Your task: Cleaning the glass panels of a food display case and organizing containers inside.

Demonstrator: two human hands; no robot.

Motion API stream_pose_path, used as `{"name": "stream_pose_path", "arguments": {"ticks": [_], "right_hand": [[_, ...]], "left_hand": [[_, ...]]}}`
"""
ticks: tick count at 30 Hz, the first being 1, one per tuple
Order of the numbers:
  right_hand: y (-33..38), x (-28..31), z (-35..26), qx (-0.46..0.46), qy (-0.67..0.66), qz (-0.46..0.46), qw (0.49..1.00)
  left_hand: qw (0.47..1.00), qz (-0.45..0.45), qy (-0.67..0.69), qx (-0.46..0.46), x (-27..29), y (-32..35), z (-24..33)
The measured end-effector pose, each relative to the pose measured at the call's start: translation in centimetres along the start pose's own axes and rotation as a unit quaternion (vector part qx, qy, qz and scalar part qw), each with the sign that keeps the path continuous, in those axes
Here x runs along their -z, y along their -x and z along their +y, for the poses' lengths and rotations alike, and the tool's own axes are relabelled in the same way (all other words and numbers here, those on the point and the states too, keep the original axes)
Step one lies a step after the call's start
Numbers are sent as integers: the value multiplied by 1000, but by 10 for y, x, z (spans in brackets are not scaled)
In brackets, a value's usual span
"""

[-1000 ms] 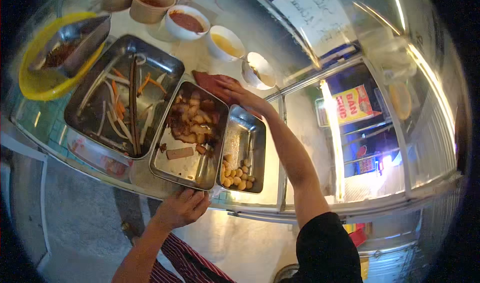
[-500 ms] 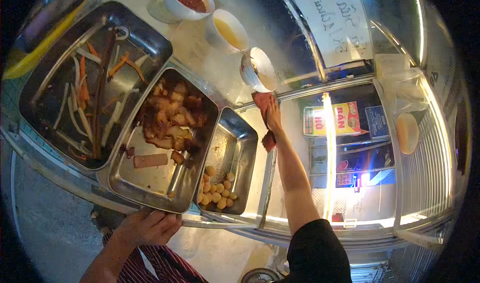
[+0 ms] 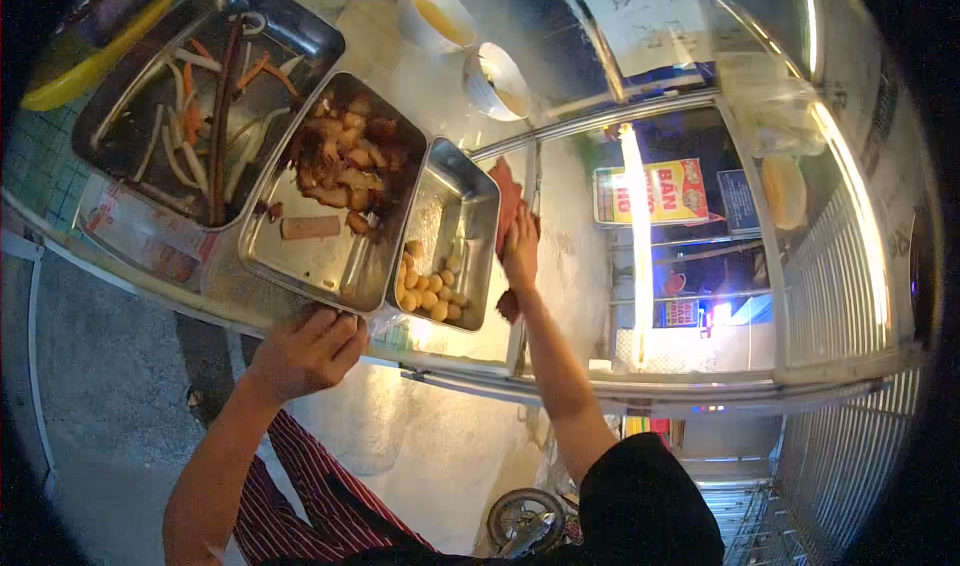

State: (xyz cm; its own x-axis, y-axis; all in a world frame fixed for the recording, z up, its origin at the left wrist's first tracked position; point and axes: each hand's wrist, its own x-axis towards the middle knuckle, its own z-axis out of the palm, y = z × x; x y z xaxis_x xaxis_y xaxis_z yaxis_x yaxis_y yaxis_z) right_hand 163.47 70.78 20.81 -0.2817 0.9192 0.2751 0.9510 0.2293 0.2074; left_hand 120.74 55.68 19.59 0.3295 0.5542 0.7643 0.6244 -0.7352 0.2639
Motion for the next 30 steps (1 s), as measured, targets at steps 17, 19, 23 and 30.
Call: {"name": "stream_pose_path", "arguments": {"ticks": [17,19,23,30], "right_hand": [[162,120,-195,-231,-186,158,942],[174,123,-198,-223,-185,168,942],[197,137,-201,-209,-225,156,939],[196,171,-189,-417,-417,200,783]], "left_hand": [[762,-23,474,441,5,-12,86],[618,-31,570,541,-5,-24,96],[456,28,640,617,-13,-56,100],[441,91,554,700,-21,-78,92]]}}
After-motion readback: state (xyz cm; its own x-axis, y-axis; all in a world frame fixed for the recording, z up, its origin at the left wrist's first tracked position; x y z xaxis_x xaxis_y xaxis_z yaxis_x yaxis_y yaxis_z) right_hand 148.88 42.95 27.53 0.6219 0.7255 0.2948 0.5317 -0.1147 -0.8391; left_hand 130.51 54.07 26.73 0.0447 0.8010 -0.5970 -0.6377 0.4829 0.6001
